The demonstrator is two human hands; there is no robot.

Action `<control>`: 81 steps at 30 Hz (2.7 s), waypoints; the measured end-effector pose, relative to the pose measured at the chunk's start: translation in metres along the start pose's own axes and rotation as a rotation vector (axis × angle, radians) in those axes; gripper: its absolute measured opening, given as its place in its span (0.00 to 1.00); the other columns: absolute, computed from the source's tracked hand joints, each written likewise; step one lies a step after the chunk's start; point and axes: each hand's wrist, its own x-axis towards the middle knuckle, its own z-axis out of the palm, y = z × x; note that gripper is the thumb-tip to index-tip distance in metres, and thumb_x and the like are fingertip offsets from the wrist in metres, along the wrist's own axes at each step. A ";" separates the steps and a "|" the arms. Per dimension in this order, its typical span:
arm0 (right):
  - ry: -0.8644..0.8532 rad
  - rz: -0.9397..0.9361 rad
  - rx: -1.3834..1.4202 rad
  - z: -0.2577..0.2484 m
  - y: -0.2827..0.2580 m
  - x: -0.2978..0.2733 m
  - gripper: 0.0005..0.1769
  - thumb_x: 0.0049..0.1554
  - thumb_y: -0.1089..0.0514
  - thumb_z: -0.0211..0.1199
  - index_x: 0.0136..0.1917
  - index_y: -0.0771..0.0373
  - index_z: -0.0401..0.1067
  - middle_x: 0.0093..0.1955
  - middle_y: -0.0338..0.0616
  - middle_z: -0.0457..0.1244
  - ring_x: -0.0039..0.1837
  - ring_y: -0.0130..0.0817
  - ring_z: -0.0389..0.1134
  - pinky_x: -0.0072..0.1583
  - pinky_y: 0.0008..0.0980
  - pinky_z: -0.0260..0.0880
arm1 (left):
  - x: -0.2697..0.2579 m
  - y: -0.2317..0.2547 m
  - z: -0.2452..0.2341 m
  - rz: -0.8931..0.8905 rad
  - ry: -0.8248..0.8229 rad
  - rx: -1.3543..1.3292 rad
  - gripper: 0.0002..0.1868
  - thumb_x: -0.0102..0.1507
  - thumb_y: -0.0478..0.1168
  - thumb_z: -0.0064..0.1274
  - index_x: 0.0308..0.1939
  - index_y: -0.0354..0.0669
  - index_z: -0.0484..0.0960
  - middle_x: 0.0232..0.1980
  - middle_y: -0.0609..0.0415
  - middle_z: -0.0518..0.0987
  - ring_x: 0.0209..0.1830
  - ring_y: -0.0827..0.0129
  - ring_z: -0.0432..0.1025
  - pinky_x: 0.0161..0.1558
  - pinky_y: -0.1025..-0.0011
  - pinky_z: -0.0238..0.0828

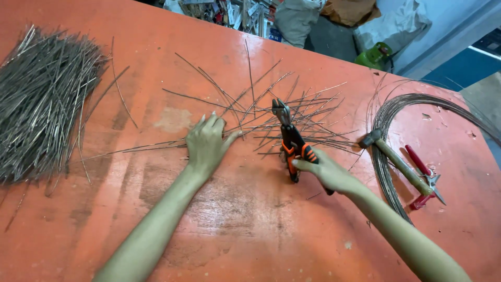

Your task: Cutting thin metal wires into smaller segments using hand-held cutters on a workbench

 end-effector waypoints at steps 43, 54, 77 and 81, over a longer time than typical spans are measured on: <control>-0.114 0.325 0.338 0.030 0.075 0.050 0.21 0.45 0.60 0.64 0.52 0.70 0.69 0.33 0.51 0.64 0.35 0.41 0.72 0.23 0.28 0.61 | 0.043 0.039 -0.028 -0.234 0.068 -0.216 0.21 0.60 0.57 0.66 0.24 0.52 0.76 0.24 0.53 0.76 0.34 0.50 0.78 0.40 0.53 0.77; -0.089 0.319 0.303 0.034 0.088 0.064 0.23 0.43 0.58 0.63 0.52 0.69 0.68 0.29 0.54 0.66 0.30 0.43 0.71 0.21 0.29 0.61 | 0.047 0.024 -0.020 -0.236 -0.035 -0.299 0.14 0.60 0.52 0.65 0.26 0.55 0.79 0.28 0.57 0.80 0.37 0.51 0.79 0.38 0.53 0.76; -0.071 0.306 0.125 0.049 0.086 0.088 0.26 0.47 0.57 0.61 0.58 0.70 0.65 0.28 0.52 0.62 0.20 0.36 0.59 0.19 0.32 0.54 | 0.050 0.038 -0.016 -0.249 0.003 -0.248 0.13 0.62 0.51 0.64 0.30 0.50 0.82 0.46 0.53 0.86 0.47 0.49 0.80 0.51 0.45 0.76; -0.030 0.252 0.041 0.053 0.095 0.084 0.17 0.42 0.57 0.59 0.44 0.67 0.72 0.22 0.55 0.63 0.15 0.42 0.59 0.16 0.36 0.52 | 0.052 0.040 -0.017 -0.232 0.003 -0.219 0.15 0.61 0.51 0.65 0.28 0.49 0.79 0.48 0.51 0.86 0.49 0.47 0.79 0.56 0.43 0.73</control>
